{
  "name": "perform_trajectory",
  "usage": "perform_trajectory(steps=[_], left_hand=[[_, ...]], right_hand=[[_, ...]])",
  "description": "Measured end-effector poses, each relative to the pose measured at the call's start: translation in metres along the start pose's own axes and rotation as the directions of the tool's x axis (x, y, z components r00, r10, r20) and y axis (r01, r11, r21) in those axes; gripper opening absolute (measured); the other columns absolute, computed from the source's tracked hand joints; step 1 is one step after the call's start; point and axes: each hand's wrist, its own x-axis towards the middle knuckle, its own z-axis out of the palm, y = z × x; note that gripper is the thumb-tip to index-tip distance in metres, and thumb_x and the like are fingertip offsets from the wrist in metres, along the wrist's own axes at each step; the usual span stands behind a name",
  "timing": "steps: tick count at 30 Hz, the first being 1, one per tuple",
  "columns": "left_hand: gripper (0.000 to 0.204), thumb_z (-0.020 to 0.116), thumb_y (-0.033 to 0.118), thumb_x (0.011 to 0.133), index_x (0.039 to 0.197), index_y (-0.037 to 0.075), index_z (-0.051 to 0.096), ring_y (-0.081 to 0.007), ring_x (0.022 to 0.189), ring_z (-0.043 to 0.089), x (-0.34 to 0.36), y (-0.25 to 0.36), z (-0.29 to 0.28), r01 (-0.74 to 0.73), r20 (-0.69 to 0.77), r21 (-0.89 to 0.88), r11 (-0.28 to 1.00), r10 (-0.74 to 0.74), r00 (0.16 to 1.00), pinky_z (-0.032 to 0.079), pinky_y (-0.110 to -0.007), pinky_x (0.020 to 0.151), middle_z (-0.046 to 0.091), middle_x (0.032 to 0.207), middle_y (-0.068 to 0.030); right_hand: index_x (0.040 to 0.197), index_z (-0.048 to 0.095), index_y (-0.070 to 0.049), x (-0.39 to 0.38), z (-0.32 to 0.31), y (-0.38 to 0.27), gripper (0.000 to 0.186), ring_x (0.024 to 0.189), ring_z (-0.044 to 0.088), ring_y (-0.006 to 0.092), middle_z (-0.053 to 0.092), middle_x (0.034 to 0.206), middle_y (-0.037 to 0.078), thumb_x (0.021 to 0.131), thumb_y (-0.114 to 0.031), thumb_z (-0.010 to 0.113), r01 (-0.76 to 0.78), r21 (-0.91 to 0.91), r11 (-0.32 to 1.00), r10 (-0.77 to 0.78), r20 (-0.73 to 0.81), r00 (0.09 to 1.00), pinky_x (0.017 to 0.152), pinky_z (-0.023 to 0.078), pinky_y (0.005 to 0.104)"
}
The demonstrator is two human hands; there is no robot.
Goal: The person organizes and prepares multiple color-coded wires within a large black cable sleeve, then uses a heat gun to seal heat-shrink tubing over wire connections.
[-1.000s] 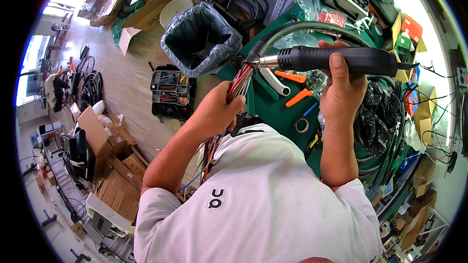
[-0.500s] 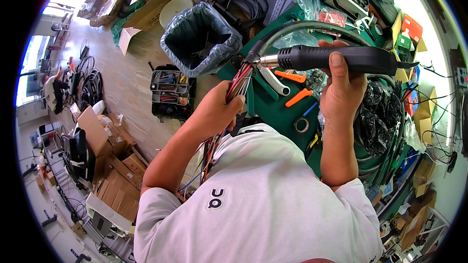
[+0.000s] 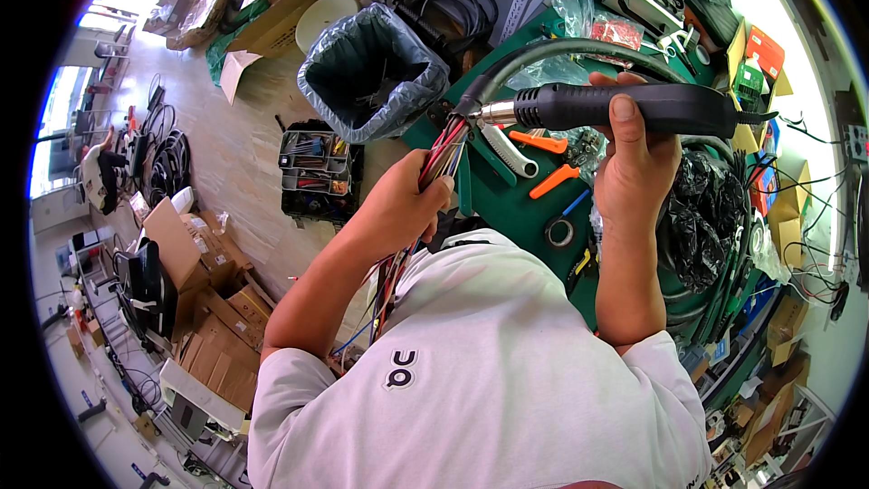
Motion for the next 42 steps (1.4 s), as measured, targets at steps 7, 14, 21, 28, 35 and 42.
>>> perform_trajectory(steps=[7, 14, 21, 28, 35, 42], left_hand=[[0.018, 0.048, 0.013, 0.086, 0.096, -0.002, 0.046, -0.011, 0.046, 0.05, -0.0002, 0.0026, -0.0007, -0.002, 0.003, -0.005, 1.0, 0.002, 1.0, 0.041, -0.025, 0.043, 0.053, 0.067, -0.0073], [0.017, 0.048, 0.012, 0.086, 0.095, -0.002, 0.046, -0.0108, 0.047, 0.049, 0.0003, 0.0002, -0.0007, -0.007, 0.005, -0.017, 1.0, 0.007, 1.0, 0.042, -0.025, 0.044, 0.052, 0.066, -0.0066], [0.019, 0.049, 0.014, 0.087, 0.097, -0.002, 0.046, -0.0107, 0.047, 0.05, 0.0004, -0.0003, -0.0011, -0.003, 0.009, -0.005, 1.0, 0.003, 1.0, 0.043, -0.025, 0.045, 0.052, 0.068, -0.0068], [0.02, 0.048, 0.013, 0.087, 0.099, -0.002, 0.046, -0.0107, 0.048, 0.05, -0.0003, 0.0011, -0.0008, 0.0, 0.007, 0.003, 1.0, 0.0, 1.0, 0.043, -0.025, 0.045, 0.052, 0.069, -0.007], [0.019, 0.048, 0.013, 0.087, 0.098, -0.002, 0.046, -0.0107, 0.048, 0.05, 0.0008, -0.0015, -0.0011, -0.004, 0.008, 0.002, 1.0, 0.004, 1.0, 0.043, -0.025, 0.045, 0.053, 0.069, -0.0072], [0.019, 0.048, 0.014, 0.088, 0.098, -0.003, 0.046, -0.0107, 0.049, 0.05, -0.0003, -0.001, 0.0001, -0.01, 0.012, 0.002, 1.0, 0.01, 1.0, 0.043, -0.025, 0.045, 0.052, 0.07, -0.0071]], right_hand=[[0.106, 0.052, 0.004, 0.0002, -0.0016, -0.0019, 0.037, 0.095, 0.062, 0.0229, 0.061, 0.098, 0.015, 0.082, -0.021, 0.065, -0.038, -0.001, 0.999, 0.038, 0.027, 0.999, 0.074, 0.054, 0.0295], [0.107, 0.052, 0.005, 0.0008, 0.0001, 0.0017, 0.037, 0.095, 0.062, 0.0242, 0.06, 0.1, 0.013, 0.082, -0.02, 0.065, -0.007, 0.0, 1.0, 0.007, 0.016, 1.0, 0.074, 0.055, 0.031], [0.106, 0.05, 0.002, 0.0002, 0.0034, -0.0031, 0.034, 0.096, 0.061, 0.0228, 0.058, 0.1, 0.011, 0.08, -0.01, 0.068, -0.085, 0.122, 0.989, 0.084, 0.014, 0.996, 0.085, 0.048, 0.0324], [0.104, 0.051, 0.002, 0.0015, 0.0027, -0.0022, 0.031, 0.094, 0.061, 0.0218, 0.059, 0.099, 0.01, 0.081, -0.01, 0.068, -0.079, 0.109, 0.991, 0.076, 0.029, 0.997, 0.083, 0.048, 0.0311], [0.104, 0.052, 0.002, 0.0012, 0.0034, -0.0031, 0.031, 0.094, 0.061, 0.0212, 0.059, 0.097, 0.01, 0.08, -0.011, 0.068, -0.072, 0.104, 0.992, 0.07, 0.026, 0.997, 0.082, 0.048, 0.0305], [0.105, 0.052, 0.005, 0.0013, 0.0005, 0.0026, 0.035, 0.095, 0.061, 0.0256, 0.059, 0.099, 0.014, 0.083, -0.018, 0.065, 0.006, 0.006, 1.0, -0.006, 0.027, 1.0, 0.074, 0.056, 0.0335]])
